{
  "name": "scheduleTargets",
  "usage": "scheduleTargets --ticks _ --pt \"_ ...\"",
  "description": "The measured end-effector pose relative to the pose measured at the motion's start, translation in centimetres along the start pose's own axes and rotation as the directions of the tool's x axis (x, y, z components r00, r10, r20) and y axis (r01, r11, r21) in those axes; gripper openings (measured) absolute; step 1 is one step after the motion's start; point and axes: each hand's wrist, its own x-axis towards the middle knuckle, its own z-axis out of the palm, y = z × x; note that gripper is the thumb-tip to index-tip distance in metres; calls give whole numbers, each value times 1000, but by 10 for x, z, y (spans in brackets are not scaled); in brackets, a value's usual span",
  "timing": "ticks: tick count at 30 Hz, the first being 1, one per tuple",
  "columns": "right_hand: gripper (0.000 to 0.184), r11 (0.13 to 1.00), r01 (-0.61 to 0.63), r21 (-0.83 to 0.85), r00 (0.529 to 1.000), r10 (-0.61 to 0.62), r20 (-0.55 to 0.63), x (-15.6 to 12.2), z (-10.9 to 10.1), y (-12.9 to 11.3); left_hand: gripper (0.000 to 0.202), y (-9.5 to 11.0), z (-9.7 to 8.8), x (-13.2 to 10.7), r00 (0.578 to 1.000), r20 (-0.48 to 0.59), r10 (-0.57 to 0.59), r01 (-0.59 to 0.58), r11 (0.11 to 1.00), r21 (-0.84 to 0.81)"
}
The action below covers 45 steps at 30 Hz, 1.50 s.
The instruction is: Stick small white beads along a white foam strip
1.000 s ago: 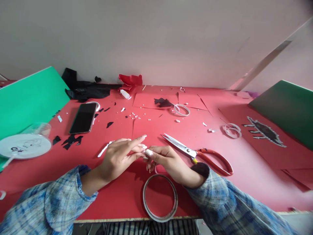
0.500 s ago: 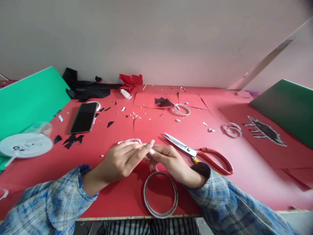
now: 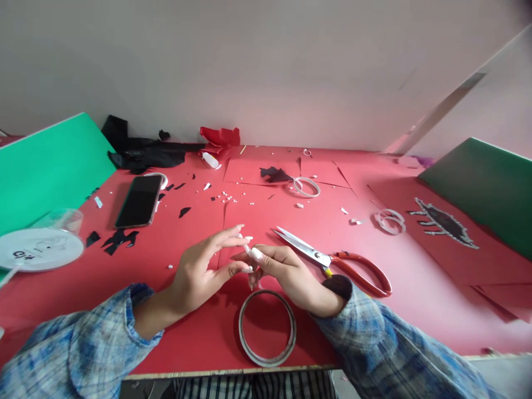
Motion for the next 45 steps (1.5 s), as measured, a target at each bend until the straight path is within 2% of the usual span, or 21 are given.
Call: scheduleTargets --ticks 5,11,15,17,19,21,24,27,29,31,33,35,37,39,43,45 --pt "38 999 -9 33 1000 9 -13 0 1 2 17 5 -5 8 995 -85 -49 49 999 -4" --pt "36 994 -86 68 996 87 -12 -1 0 3 9 7 -11 14 995 -65 -74 74 997 -4" --pt "34 994 -93 49 995 95 -40 0 -1 3 5 5 -15 16 983 -64 -173 169 983 -65" --pt "35 994 -101 42 994 103 -41 0 -1 2 4 2 -15 16 979 -27 -204 200 974 -104" --pt "36 993 -111 36 993 112 -38 0 -1 2 6 -1 -13 15 974 55 -220 226 962 -154" --pt "36 992 -124 38 992 125 -28 0 0 2 9 -3 -10 13 950 167 -264 296 933 -207" --pt "36 987 -154 51 988 154 5 1 -1 5 14 -1 -8 13 861 336 -381 462 863 -205" --pt "36 982 -172 77 985 171 17 1 -3 10 20 1 -8 14 781 411 -470 574 800 -177" --pt "36 978 -178 108 984 177 22 1 -3 13 21 1 -10 15 761 421 -493 600 781 -171" --pt "39 972 -178 152 984 173 46 1 -4 14 21 0 -12 16 785 372 -496 576 805 -140" --pt "42 969 -172 180 984 163 65 1 -4 13 18 -3 -15 16 848 258 -463 494 867 -67" --pt "38 969 -172 175 985 166 48 1 -4 11 14 -5 -17 17 918 146 -367 366 930 38" --pt "31 972 -177 152 984 180 -3 1 -4 8 9 -6 -19 17 963 99 -250 237 963 125" --pt "28 973 -177 147 982 185 -43 2 -3 7 5 -6 -19 16 981 85 -174 157 972 173" --pt "30 977 -163 136 982 174 -72 2 -2 6 3 -6 -19 15 985 25 -168 160 968 192" --pt "30 982 -152 110 984 161 -81 1 -1 4 1 -7 -20 15 990 29 -136 128 974 185"
